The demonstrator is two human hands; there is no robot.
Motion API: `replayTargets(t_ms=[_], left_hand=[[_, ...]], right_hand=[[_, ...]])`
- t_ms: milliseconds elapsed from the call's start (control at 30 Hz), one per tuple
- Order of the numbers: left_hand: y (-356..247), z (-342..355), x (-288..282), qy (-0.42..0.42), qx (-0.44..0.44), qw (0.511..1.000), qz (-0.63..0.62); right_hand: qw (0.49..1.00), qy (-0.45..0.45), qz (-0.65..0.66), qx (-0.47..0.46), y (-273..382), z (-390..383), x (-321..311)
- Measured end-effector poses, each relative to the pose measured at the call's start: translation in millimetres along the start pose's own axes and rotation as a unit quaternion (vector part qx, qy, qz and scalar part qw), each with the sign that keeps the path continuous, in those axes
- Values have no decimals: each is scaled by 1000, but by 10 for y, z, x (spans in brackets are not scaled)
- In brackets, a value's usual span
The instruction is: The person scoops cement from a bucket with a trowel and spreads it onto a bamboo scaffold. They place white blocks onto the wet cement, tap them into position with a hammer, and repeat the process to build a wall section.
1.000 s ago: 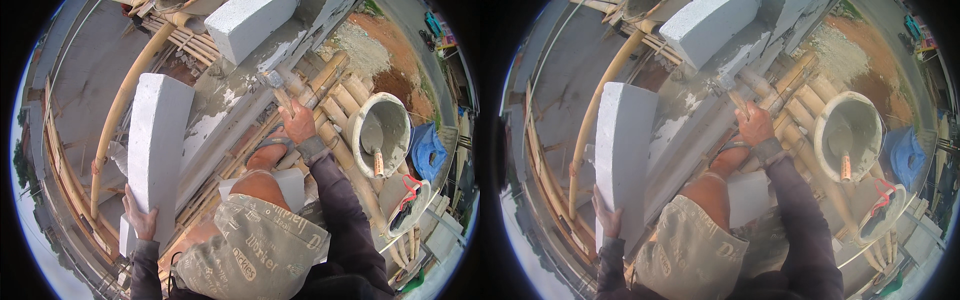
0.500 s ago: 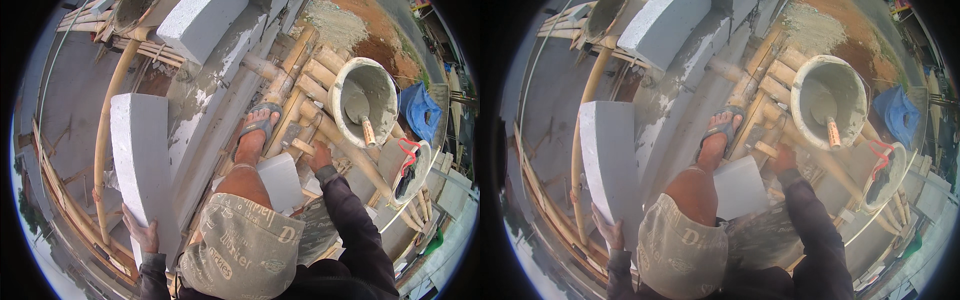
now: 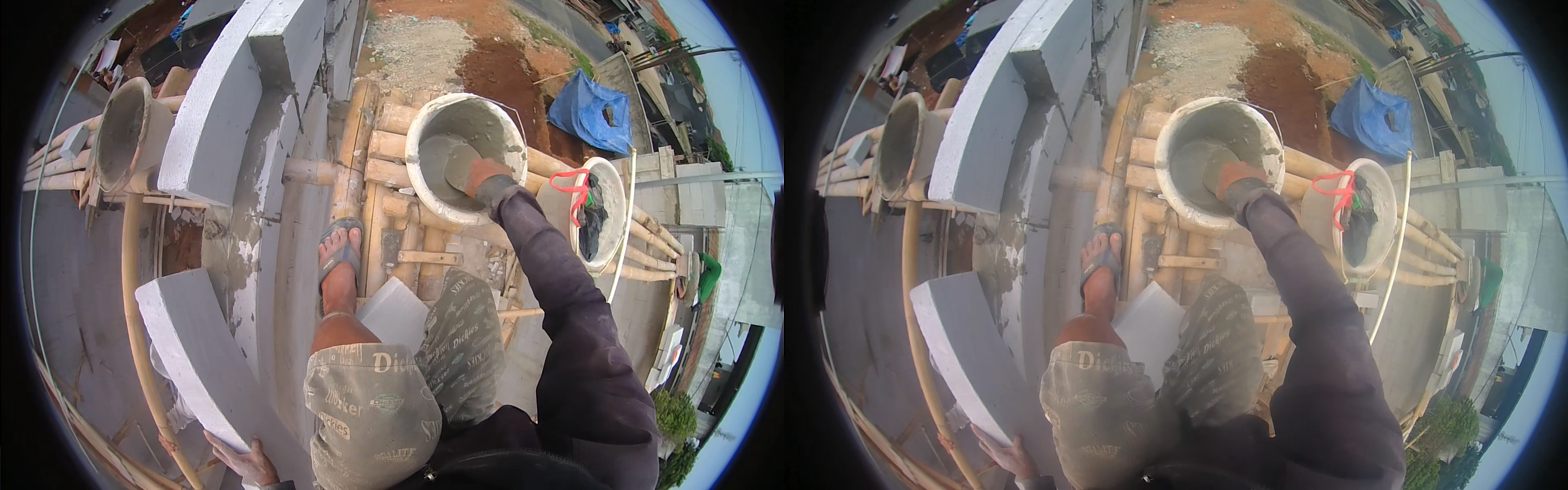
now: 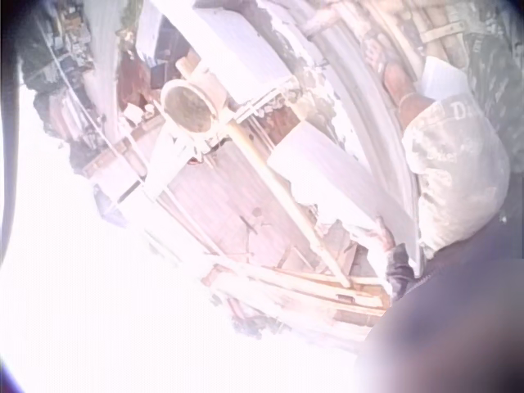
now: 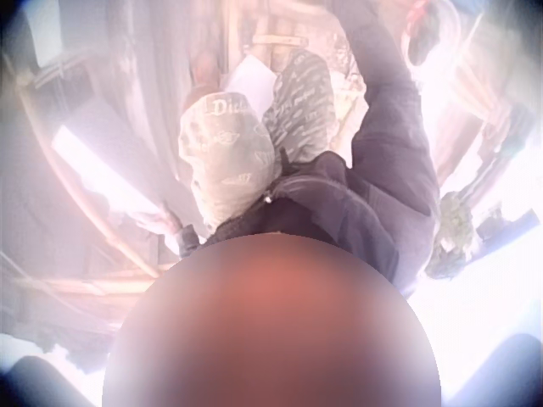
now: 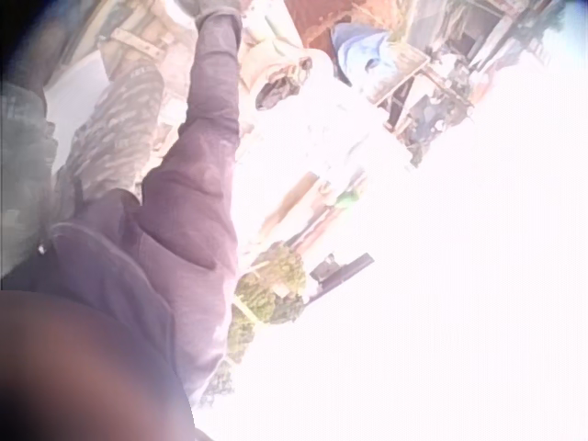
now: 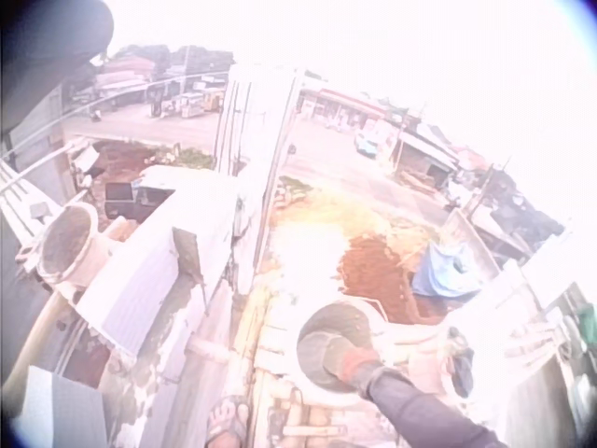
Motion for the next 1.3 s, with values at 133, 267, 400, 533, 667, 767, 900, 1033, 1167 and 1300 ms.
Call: replayTargets(t_ms=[133,267,400,533,667,767,900,1033,1167,1300], left_hand=[[-109,23,-48,-19,30,996,80],[-178,28,-109,83,-46,995,41],[-101,47,-41,19,15,999,44],[-5,-39,8,4,-41,999,-14],[-58,-35,-12,4,-28,999,-26],[-131,-9,-24,-1,-33,998,-60],[-194,9,-30,-2,-35,999,-30],[-197,-1,-33,8,-65,997,-30],[-188,12,-17,3,-36,998,44],[-173,16,-7,-1,-43,999,22]], right_hand=[[997,-53,-33,-33,-230,111,-100],[967,-162,-121,-153,-499,190,-126],[983,-145,-86,-66,-436,188,13],[977,-84,-79,-179,-329,-53,91],[981,-8,-6,-195,-327,-100,34],[963,145,178,-143,-437,20,-37],[876,257,400,-86,-701,-84,-47],[872,139,450,-135,-694,-385,-160],[855,126,476,-164,-267,-544,-439],[816,164,503,-235,648,-418,-507]])
Point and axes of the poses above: each hand's wrist, its own z-axis towards the middle knuckle, its own x-axis out of the palm, y = z × x, the point moved 1 cm from there along z, towards the middle knuckle, and after that the axes turned 8 degrees about x, right-handed, at the moved point
